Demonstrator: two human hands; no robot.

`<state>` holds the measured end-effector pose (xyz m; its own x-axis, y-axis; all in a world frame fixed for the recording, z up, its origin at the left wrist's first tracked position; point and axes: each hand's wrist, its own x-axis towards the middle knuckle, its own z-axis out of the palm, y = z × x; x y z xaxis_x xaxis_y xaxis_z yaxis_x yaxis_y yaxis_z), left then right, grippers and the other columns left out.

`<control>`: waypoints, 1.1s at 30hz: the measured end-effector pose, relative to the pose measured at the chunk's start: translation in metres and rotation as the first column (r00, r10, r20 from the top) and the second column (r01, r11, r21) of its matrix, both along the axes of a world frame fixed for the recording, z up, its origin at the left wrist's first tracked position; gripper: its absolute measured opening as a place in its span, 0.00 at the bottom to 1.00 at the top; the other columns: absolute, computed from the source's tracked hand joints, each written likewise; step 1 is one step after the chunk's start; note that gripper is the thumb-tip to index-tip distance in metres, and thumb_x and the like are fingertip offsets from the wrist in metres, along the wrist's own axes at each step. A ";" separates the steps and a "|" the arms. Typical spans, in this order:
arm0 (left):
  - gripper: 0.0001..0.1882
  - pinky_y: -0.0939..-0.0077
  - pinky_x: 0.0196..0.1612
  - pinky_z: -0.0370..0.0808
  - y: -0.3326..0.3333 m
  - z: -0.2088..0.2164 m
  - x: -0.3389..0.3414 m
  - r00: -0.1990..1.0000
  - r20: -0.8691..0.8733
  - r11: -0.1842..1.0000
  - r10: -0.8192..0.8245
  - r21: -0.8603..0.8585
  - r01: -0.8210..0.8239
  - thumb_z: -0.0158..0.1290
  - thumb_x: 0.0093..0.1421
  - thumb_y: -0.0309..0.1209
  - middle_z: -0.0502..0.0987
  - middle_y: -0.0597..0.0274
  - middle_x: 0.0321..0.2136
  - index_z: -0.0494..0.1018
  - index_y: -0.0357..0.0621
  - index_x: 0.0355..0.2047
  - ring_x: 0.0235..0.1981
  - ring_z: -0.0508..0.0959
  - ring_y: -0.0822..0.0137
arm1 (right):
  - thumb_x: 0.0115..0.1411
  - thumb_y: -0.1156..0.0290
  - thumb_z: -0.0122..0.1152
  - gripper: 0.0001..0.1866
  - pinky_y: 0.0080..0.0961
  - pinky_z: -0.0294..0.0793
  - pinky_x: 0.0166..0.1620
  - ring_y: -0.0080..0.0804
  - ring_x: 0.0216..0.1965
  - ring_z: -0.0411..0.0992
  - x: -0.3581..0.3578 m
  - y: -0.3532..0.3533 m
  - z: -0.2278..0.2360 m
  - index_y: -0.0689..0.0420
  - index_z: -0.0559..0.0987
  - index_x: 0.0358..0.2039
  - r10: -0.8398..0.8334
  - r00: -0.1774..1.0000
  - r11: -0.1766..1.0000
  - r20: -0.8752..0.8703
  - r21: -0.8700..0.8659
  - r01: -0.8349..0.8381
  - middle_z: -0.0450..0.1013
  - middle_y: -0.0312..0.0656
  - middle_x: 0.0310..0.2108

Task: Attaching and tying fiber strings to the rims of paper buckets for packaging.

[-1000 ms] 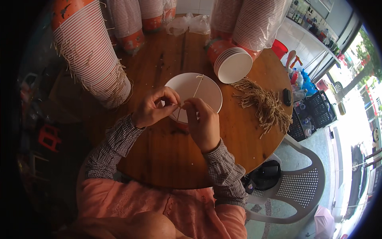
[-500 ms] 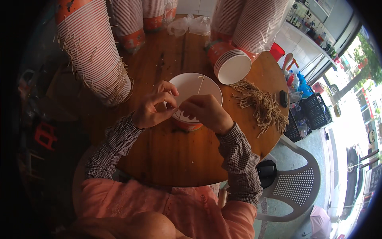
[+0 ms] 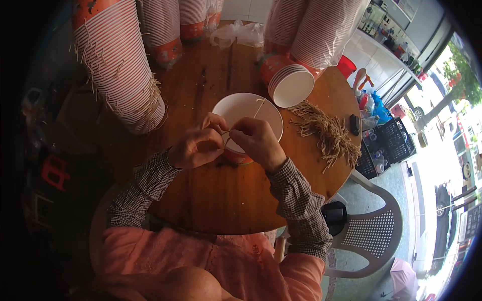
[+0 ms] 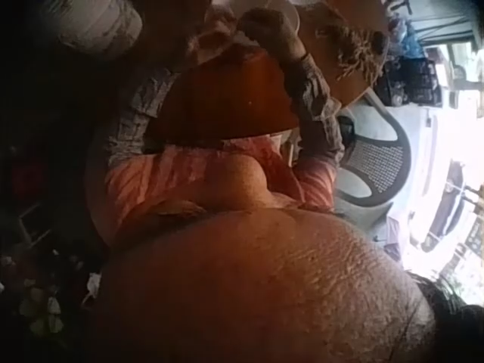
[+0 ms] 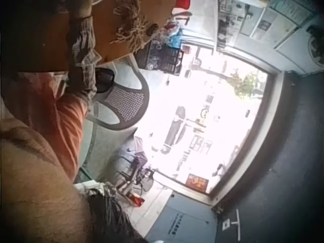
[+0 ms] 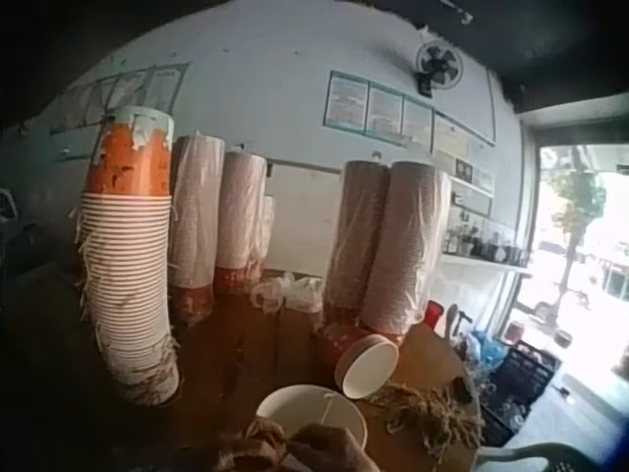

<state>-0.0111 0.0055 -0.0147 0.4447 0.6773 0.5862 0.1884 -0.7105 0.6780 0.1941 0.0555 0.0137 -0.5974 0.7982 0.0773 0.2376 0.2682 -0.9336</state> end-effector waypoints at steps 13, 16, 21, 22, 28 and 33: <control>0.05 0.76 0.46 0.73 0.003 -0.004 0.007 0.997 0.031 0.996 0.075 -0.060 -0.073 0.56 0.56 0.20 0.65 0.59 0.45 0.72 0.40 0.32 0.41 0.73 0.72 | 0.57 0.68 0.60 0.10 0.18 0.70 0.38 0.18 0.33 0.69 0.008 0.000 0.010 0.63 0.78 0.34 0.150 0.989 0.984 0.015 -0.097 -0.148 0.73 0.34 0.26; 0.05 0.76 0.46 0.73 0.005 -0.004 0.007 0.996 0.035 0.996 0.086 -0.037 -0.085 0.56 0.56 0.20 0.65 0.60 0.45 0.72 0.40 0.32 0.39 0.73 0.73 | 0.58 0.70 0.59 0.08 0.17 0.69 0.37 0.15 0.32 0.68 0.010 0.000 0.005 0.62 0.77 0.31 0.181 0.984 0.982 -0.005 -0.051 -0.181 0.71 0.31 0.27; 0.05 0.77 0.46 0.73 0.005 -0.007 0.007 0.996 0.049 0.997 0.077 0.025 -0.078 0.56 0.55 0.19 0.65 0.60 0.44 0.73 0.41 0.32 0.39 0.72 0.73 | 0.62 0.69 0.56 0.09 0.15 0.70 0.34 0.15 0.28 0.69 0.006 0.003 0.004 0.62 0.78 0.33 0.001 0.991 0.992 -0.133 -0.123 -0.017 0.72 0.33 0.26; 0.06 0.77 0.46 0.73 0.004 -0.007 0.008 0.994 0.066 0.996 0.086 0.013 -0.087 0.57 0.54 0.19 0.64 0.60 0.44 0.73 0.41 0.31 0.39 0.72 0.73 | 0.62 0.69 0.56 0.09 0.15 0.70 0.34 0.15 0.28 0.69 0.006 0.004 0.004 0.62 0.78 0.33 -0.001 0.991 0.992 -0.133 -0.122 -0.016 0.72 0.33 0.26; 0.07 0.78 0.44 0.74 0.007 -0.004 0.007 0.995 0.053 0.995 0.085 0.056 -0.088 0.58 0.52 0.18 0.64 0.60 0.45 0.74 0.43 0.30 0.38 0.71 0.73 | 0.61 0.65 0.58 0.12 0.15 0.71 0.31 0.16 0.26 0.69 0.008 0.017 0.009 0.61 0.82 0.35 0.185 0.971 0.980 0.149 -0.107 -0.170 0.73 0.33 0.23; 0.07 0.78 0.43 0.74 0.008 0.000 0.008 0.996 0.022 0.992 0.089 0.092 -0.091 0.59 0.52 0.19 0.64 0.61 0.44 0.73 0.43 0.29 0.37 0.72 0.72 | 0.59 0.65 0.59 0.12 0.17 0.68 0.28 0.15 0.23 0.67 0.003 0.021 0.006 0.61 0.82 0.36 0.227 0.949 0.971 0.220 -0.127 -0.203 0.72 0.32 0.22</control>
